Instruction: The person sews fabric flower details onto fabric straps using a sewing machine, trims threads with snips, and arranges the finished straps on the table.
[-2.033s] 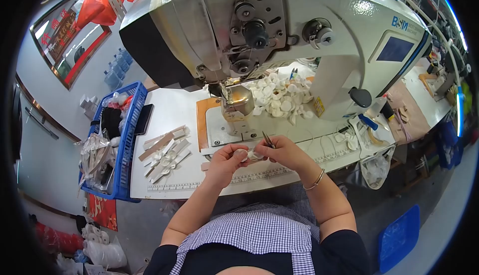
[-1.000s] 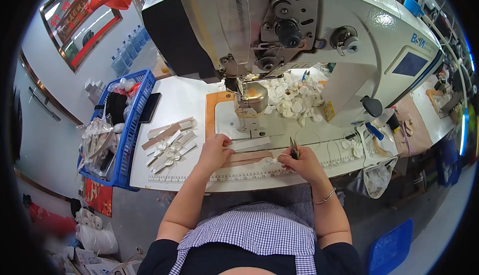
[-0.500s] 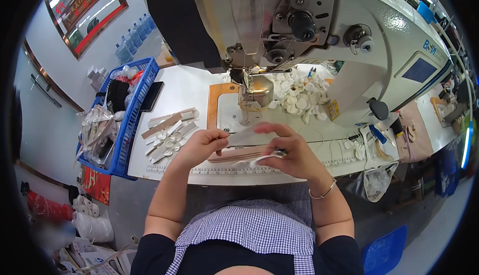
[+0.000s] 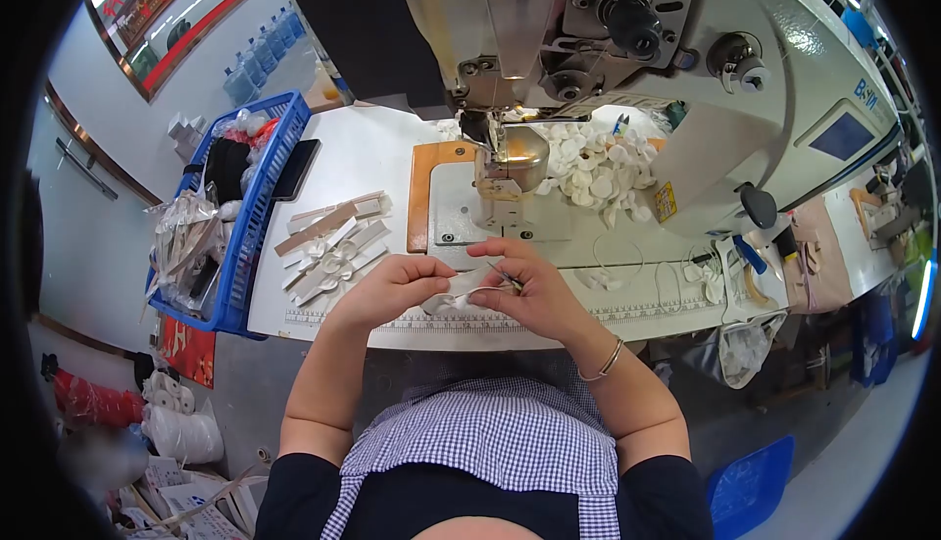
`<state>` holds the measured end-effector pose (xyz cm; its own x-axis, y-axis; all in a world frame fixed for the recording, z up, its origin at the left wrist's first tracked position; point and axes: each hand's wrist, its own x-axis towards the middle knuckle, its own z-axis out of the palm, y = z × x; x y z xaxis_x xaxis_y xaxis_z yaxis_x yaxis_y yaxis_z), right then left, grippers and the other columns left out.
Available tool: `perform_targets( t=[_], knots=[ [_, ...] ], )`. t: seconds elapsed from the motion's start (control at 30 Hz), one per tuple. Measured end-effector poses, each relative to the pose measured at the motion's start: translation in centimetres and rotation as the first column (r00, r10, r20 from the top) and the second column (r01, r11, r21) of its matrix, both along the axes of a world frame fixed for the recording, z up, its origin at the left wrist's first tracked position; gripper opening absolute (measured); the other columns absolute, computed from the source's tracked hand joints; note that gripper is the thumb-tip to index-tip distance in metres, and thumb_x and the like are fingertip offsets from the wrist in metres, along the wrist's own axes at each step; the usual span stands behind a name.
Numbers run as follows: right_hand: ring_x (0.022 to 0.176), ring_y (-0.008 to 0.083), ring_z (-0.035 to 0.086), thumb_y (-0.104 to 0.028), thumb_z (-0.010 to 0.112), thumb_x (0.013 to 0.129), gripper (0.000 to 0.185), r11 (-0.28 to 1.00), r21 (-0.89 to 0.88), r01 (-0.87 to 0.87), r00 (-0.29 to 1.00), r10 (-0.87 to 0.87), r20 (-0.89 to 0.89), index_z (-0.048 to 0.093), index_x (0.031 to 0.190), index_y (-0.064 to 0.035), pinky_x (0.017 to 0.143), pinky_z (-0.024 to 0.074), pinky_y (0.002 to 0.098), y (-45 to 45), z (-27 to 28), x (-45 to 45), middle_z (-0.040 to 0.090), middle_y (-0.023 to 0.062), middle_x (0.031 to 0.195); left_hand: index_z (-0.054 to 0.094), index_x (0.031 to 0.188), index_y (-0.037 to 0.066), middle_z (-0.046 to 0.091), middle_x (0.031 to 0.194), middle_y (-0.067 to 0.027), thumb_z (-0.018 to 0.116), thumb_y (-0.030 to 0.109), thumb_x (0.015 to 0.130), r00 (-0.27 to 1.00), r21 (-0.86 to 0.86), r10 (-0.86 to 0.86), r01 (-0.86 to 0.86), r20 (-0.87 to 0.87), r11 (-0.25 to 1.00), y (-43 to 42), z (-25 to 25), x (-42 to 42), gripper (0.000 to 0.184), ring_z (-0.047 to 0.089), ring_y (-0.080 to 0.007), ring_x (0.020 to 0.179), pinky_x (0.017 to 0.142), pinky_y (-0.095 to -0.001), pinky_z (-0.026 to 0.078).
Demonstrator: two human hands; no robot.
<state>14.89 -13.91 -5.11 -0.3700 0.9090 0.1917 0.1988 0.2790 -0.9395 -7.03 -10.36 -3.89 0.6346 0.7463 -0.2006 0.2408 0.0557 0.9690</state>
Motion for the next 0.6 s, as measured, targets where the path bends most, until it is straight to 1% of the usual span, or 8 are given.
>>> perform_targets(
  t=[0.1, 0.17, 0.27, 0.37, 0.43, 0.5, 0.57, 0.6],
  knots=[
    [0.113, 0.0195, 0.045, -0.006, 0.070, 0.071, 0.012, 0.999, -0.036, 0.014, 1.000, -0.015, -0.024, 0.058, 0.071, -0.0030, 0.085, 0.0396, 0.0305, -0.2, 0.2, -0.2, 0.054, 0.0075, 0.118, 0.057, 0.105, -0.005, 0.054, 0.071, 0.0023, 0.053, 0.015, 0.087, 1.000, 0.008, 0.004, -0.003, -0.017, 1.000, 0.1, -0.3, -0.1, 0.027, 0.047, -0.0046, 0.065, 0.058, -0.0194, 0.040],
    [0.112, 0.0193, 0.046, -0.006, 0.070, 0.071, 0.012, 0.999, -0.052, 0.011, 0.999, -0.013, -0.043, 0.059, 0.071, -0.0030, 0.085, 0.0396, 0.0304, -0.3, 0.0, -0.3, 0.055, 0.0077, 0.116, 0.059, 0.102, -0.002, 0.053, 0.068, 0.0042, 0.054, 0.015, 0.086, 0.996, -0.189, 0.016, 0.002, 0.091, 0.982, 0.2, -0.5, -0.3, 0.024, 0.043, -0.0020, 0.058, 0.051, -0.0171, 0.035],
    [0.109, 0.0187, 0.048, -0.006, 0.070, 0.071, 0.012, 0.999, 0.019, -0.029, 0.999, 0.030, -0.037, 0.059, 0.071, -0.0030, 0.085, 0.0401, 0.0296, -0.2, -0.3, -0.4, 0.056, 0.0082, 0.115, 0.059, 0.099, 0.000, 0.051, 0.066, 0.0058, 0.054, 0.014, 0.085, 0.971, -0.348, 0.054, 0.031, 0.232, 0.937, 0.6, -1.8, -0.8, 0.020, 0.039, -0.0006, 0.052, 0.045, -0.0163, 0.030],
    [0.109, 0.0189, 0.048, -0.006, 0.070, 0.071, 0.012, 0.999, 0.040, -0.032, 0.999, 0.031, 0.031, 0.058, 0.070, -0.0028, 0.086, 0.0399, 0.0295, -0.3, -0.3, -0.6, 0.056, 0.0083, 0.114, 0.061, 0.096, 0.001, 0.054, 0.066, 0.0056, 0.058, 0.011, 0.082, 0.959, -0.401, 0.120, -0.008, 0.256, 0.916, 0.3, -2.3, -0.9, 0.017, 0.041, 0.0002, 0.052, 0.043, -0.0148, 0.028],
    [0.102, 0.0185, 0.051, -0.014, 0.071, 0.073, 0.015, 0.999, -0.042, 0.000, 1.000, -0.001, -0.022, 0.061, 0.073, -0.0029, 0.086, 0.0405, 0.0302, -0.4, -0.3, -0.7, 0.059, 0.0045, 0.106, 0.061, 0.096, 0.001, 0.054, 0.066, 0.0057, 0.057, 0.012, 0.083, 0.970, -0.372, 0.121, -0.034, 0.213, 0.928, 0.1, -2.6, -0.8, 0.018, 0.041, 0.0000, 0.051, 0.043, -0.0149, 0.028],
    [0.099, 0.0174, 0.051, -0.015, 0.071, 0.073, 0.016, 0.995, -0.098, 0.025, 0.999, -0.028, -0.027, 0.061, 0.074, -0.0027, 0.083, 0.0414, 0.0292, -0.4, -0.4, -0.8, 0.059, 0.0045, 0.104, 0.061, 0.097, 0.001, 0.054, 0.065, 0.0057, 0.056, 0.014, 0.083, 0.978, -0.340, 0.120, -0.057, 0.168, 0.939, -0.2, -2.2, -0.5, 0.019, 0.040, -0.0003, 0.050, 0.044, -0.0151, 0.029],
    [0.095, 0.0163, 0.052, -0.015, 0.071, 0.074, 0.016, 0.987, -0.151, 0.049, 0.998, -0.055, -0.032, 0.061, 0.075, -0.0024, 0.080, 0.0424, 0.0282, -0.3, -0.6, -0.9, 0.059, 0.0046, 0.103, 0.062, 0.097, 0.001, 0.053, 0.065, 0.0058, 0.054, 0.016, 0.085, 0.985, -0.195, 0.103, -0.076, 0.137, 0.978, -0.8, -1.2, -0.2, 0.021, 0.040, -0.0010, 0.050, 0.045, -0.0163, 0.030],
    [0.088, 0.0120, 0.052, -0.013, 0.069, 0.075, 0.014, 0.987, -0.154, 0.045, 0.998, -0.051, -0.037, 0.060, 0.075, -0.0025, 0.075, 0.0432, 0.0249, -0.3, -0.8, -0.9, 0.058, 0.0056, 0.103, 0.062, 0.097, 0.001, 0.053, 0.065, 0.0058, 0.054, 0.016, 0.085, 0.985, -0.194, 0.104, -0.076, 0.137, 0.978, -0.9, -0.8, -0.2, 0.021, 0.040, -0.0010, 0.050, 0.045, -0.0163, 0.030]
  ],
)
